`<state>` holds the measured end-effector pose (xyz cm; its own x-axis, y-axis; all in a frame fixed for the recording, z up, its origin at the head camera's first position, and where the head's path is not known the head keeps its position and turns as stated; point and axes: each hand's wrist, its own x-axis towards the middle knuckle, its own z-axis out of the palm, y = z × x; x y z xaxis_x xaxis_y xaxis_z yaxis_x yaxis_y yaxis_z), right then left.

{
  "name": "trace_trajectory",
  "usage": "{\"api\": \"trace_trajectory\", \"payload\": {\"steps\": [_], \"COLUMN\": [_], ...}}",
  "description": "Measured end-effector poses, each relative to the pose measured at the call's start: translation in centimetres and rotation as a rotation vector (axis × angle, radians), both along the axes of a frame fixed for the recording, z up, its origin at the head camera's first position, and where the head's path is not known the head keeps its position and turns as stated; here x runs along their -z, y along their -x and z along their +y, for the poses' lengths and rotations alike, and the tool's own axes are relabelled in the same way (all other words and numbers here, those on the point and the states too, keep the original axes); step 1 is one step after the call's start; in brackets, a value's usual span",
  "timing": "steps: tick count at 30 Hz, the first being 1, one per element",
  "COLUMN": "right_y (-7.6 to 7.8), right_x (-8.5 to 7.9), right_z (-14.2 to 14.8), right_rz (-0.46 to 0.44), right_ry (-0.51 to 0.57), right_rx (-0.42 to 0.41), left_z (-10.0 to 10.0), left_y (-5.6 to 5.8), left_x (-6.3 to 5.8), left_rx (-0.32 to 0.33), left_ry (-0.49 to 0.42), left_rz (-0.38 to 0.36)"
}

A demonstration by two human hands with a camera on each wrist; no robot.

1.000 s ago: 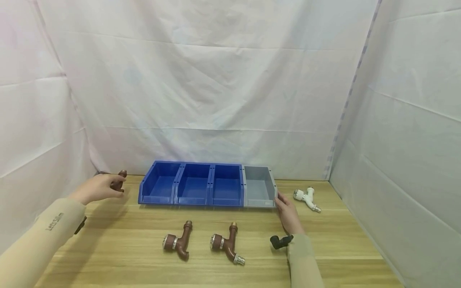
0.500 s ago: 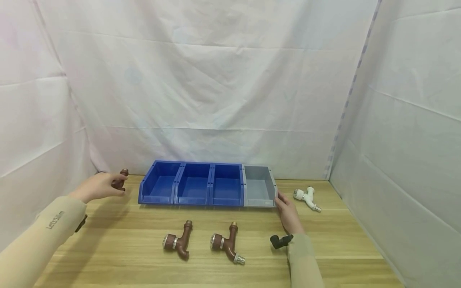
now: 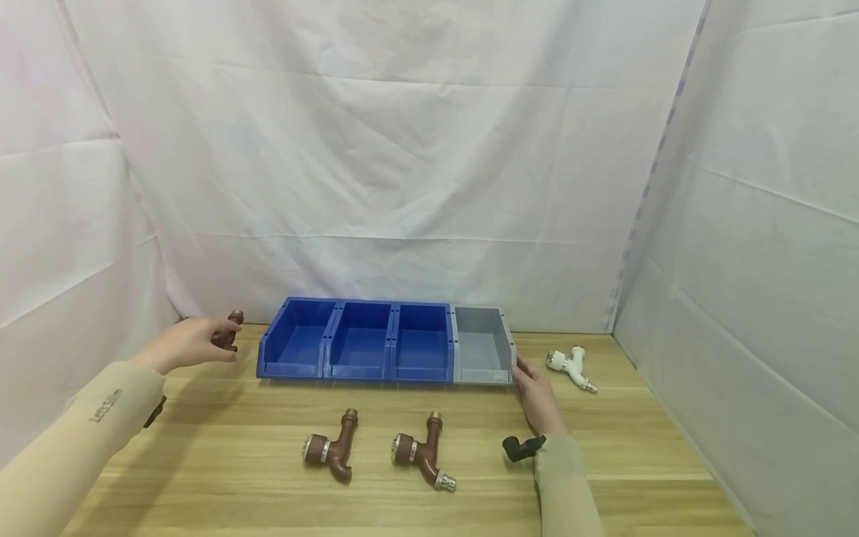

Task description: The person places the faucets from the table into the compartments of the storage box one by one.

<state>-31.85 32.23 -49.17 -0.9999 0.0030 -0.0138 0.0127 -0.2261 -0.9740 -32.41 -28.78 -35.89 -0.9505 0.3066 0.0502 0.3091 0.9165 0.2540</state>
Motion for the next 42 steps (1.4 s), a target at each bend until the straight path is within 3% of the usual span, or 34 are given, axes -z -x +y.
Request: {"api": "trace_trajectory", "payload": {"steps": [21, 30, 42], "right_y": [-0.1, 0.0, -0.2], "right_x": [-0.1, -0.2, -0.1], "right_z": [0.1, 0.0, 0.0], "right_rz": [-0.005, -0.011, 0.023], "right_ry": [-0.028, 0.002, -0.049], "right_rx": [-0.004, -0.007, -0.005], "left_z": [0.9, 1.3, 1.6], "left_y": [0.1, 0.4, 0.8], "left_x": [-0.4, -0.7, -0.8], "left_rx": [-0.014, 0.014, 0.024], "left_ry": [0.004, -0.005, -0.001], "left_rz": [0.008, 0.021, 0.026]}}
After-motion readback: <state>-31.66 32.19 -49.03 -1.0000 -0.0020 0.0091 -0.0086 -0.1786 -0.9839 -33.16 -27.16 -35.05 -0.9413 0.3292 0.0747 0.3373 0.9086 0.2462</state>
